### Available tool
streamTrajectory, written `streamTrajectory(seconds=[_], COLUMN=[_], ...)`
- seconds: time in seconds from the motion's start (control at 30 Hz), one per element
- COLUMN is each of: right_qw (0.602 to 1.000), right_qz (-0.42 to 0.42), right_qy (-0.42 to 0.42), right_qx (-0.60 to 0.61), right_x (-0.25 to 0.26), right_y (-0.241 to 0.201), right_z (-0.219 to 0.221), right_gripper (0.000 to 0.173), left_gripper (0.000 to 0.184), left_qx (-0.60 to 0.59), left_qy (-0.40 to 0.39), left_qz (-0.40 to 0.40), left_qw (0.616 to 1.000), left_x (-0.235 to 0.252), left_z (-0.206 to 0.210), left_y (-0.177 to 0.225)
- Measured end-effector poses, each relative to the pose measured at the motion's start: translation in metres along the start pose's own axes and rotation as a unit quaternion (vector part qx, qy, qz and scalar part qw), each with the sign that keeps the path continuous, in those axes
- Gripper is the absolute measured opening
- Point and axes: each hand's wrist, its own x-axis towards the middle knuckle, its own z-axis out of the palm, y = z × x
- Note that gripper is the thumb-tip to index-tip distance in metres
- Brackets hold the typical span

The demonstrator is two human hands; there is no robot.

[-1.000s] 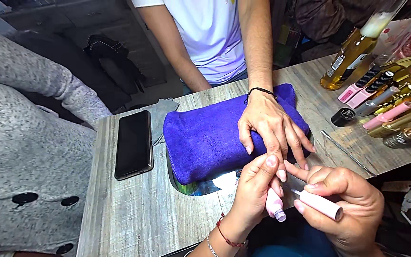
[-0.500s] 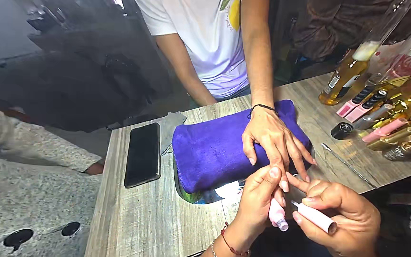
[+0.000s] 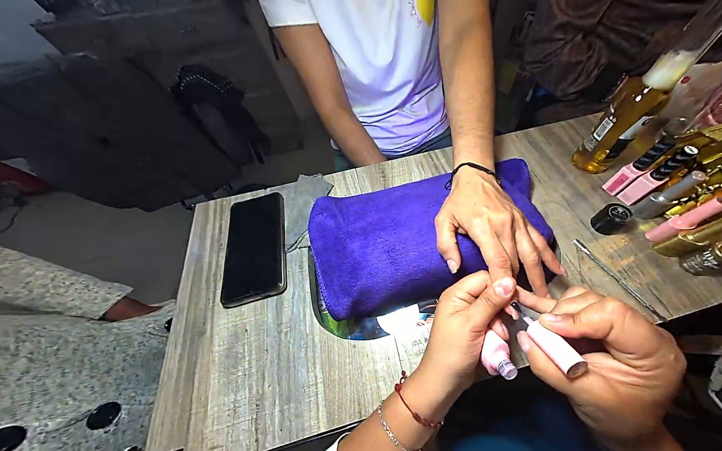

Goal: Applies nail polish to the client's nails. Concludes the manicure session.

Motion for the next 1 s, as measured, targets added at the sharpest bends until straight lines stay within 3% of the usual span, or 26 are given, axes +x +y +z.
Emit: streamTrajectory(seconds=[0.23,0.53,0.77,1.0], right_qw=[1.0,0.996,0.994,0.978], right_qz=[-0.013,0.039,0.035,0.1], right_qy=[-0.019,0.009,-0.008,0.034], right_qx=[-0.013,0.08,0.099,0.178], right_x=[-0.0072,0.0022,-0.004,0.0017], right_y=[-0.0024,-0.0042,-0.0025,-0.004], right_z=[-0.002,-0.0021,-0.0017,-0.001], right_gripper=[0.02,0.031,0.024,0.033], left_gripper=[0.032,0.035,0.037,0.038], left_qx=[0.004,-0.001,-0.003,0.001], left_qy=[-0.003,-0.025,-0.022,-0.015], left_qz=[-0.002,-0.002,0.0,-0.015], left_qw=[1.0,1.0,1.0,1.0], left_x=[-0.0005,-0.0008,-0.0024,-0.0032], left_z=[0.0,-0.0021,-0.0026,-0.0028], left_y=[0.0007,0.0012,0.0005,0.0015])
